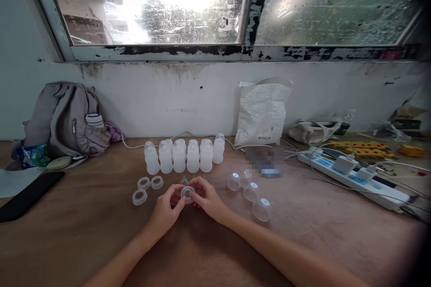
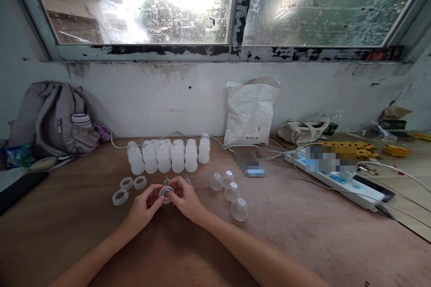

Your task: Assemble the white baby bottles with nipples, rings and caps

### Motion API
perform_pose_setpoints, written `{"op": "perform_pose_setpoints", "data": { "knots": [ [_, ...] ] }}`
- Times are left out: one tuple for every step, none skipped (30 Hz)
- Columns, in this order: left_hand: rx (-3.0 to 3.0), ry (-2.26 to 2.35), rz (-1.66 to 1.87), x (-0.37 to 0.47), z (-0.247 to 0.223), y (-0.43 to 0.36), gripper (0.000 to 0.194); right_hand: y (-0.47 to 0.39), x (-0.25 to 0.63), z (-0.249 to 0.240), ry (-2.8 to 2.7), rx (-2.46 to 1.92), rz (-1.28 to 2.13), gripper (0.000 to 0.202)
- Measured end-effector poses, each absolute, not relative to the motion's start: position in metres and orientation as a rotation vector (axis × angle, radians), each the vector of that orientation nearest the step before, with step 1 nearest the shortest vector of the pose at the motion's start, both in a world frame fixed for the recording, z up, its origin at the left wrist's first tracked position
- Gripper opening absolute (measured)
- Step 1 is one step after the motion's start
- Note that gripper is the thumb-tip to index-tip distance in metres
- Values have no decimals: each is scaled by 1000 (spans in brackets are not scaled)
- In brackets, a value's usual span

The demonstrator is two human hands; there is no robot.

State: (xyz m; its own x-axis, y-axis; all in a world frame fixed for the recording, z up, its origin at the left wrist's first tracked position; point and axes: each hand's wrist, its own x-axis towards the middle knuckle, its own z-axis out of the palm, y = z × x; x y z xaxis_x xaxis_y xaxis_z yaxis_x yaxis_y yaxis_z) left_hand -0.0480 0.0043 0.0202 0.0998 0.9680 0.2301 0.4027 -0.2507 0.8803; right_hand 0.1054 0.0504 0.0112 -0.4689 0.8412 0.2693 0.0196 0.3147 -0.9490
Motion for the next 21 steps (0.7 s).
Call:
{"op": "perform_pose_setpoints", "data": {
  "knots": [
    [1726,1343,1129,-48,19,5,24,49,106,11,-1783,-761,1220,15],
    [1716,1339,1138,-48,18,6,23,48,106,12,-1814,-752,1177,18],
    [1710,1337,1144,-48,17,6,22,47,107,12,-1846,-748,1127,21],
    [1707,1339,1149,-48,17,6,21,46,107,12,-1874,-748,1077,24],
    [1708,1342,1148,-48,17,6,21,46,107,12,-1895,-751,1034,26],
    [1713,1346,1145,-48,17,5,20,45,107,12,-1909,-757,1000,27],
    [1723,1348,1140,-47,17,4,20,45,107,12,-1920,-764,972,27],
    [1738,1350,1131,-47,18,3,20,45,107,12,-1928,-771,951,27],
    [1756,1359,1123,-47,19,3,20,45,106,12,-1935,-776,936,26],
    [1777,1373,1116,-47,19,2,20,45,106,12,-1944,-776,924,25],
    [1802,1391,1109,-46,20,2,20,45,106,12,-1956,-771,912,24],
    [1826,1409,1106,-46,20,2,19,45,106,13,-1971,-763,897,23],
    [1848,1422,1103,-46,20,2,19,44,106,13,-1988,-755,877,22],
    [1865,1431,1100,-46,20,2,19,43,106,13,-2007,-748,852,21],
    [1876,1437,1099,-45,21,2,19,42,106,14,-2027,-746,825,21],
    [1885,1445,1097,-45,21,2,18,41,106,14,-2045,-749,798,21],
    [1891,1455,1091,-44,21,1,17,39,105,14,-2059,-760,774,22],
    [1896,1466,1081,-44,22,0,16,37,105,14,-2068,-773,753,23],
    [1900,1478,1070,-43,23,-1,14,36,105,14,-2073,-788,736,25],
    [1904,1491,1060,-43,23,-2,13,34,104,14,-2073,-802,724,26],
    [1909,1505,1052,-42,24,-4,12,32,103,14,-2070,-810,722,26]
  ]
}}
